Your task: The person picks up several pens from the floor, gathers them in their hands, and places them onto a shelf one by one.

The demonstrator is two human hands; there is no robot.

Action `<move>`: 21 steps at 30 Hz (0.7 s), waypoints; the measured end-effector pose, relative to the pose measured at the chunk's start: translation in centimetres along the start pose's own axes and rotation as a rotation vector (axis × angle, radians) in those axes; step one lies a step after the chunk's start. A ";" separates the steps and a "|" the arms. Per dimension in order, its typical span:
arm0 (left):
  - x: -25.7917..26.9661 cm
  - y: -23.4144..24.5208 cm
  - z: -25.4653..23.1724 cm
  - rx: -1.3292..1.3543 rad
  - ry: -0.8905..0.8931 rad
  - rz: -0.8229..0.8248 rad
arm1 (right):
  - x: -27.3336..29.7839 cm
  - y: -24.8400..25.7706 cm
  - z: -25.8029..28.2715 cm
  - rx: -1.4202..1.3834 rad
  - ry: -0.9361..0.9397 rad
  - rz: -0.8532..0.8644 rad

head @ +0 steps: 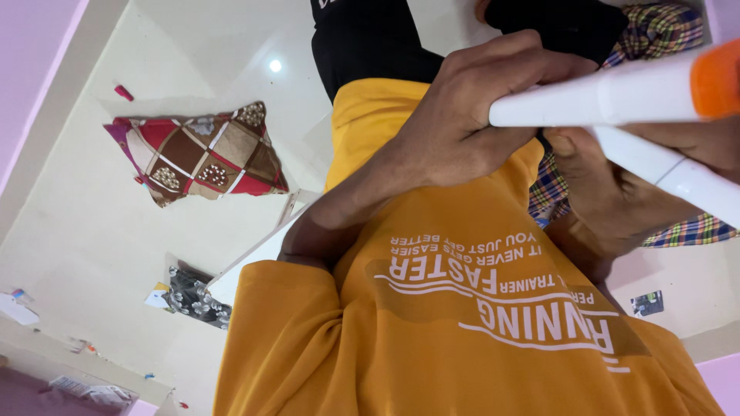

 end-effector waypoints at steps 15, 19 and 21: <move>-0.6 -0.1 8.9 -0.128 0.089 0.006 | -0.9 -4.6 -8.3 -0.229 -0.290 -0.013; -1.2 -0.1 11.6 -0.153 -0.094 -0.160 | -3.2 -5.9 -12.1 -0.575 -0.433 -0.099; -1.4 1.1 13.6 -0.287 -0.051 -0.310 | -5.4 -6.3 -14.7 -0.349 -0.294 -0.144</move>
Point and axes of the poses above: each hand's wrist, its own x-axis away from the middle knuckle, its own y-axis out of the back of the hand, z = x × y, the point moved 2 cm from there along -x, towards the middle knuckle, and after that the axes turned 15 degrees about -y, right-handed, at the moved point
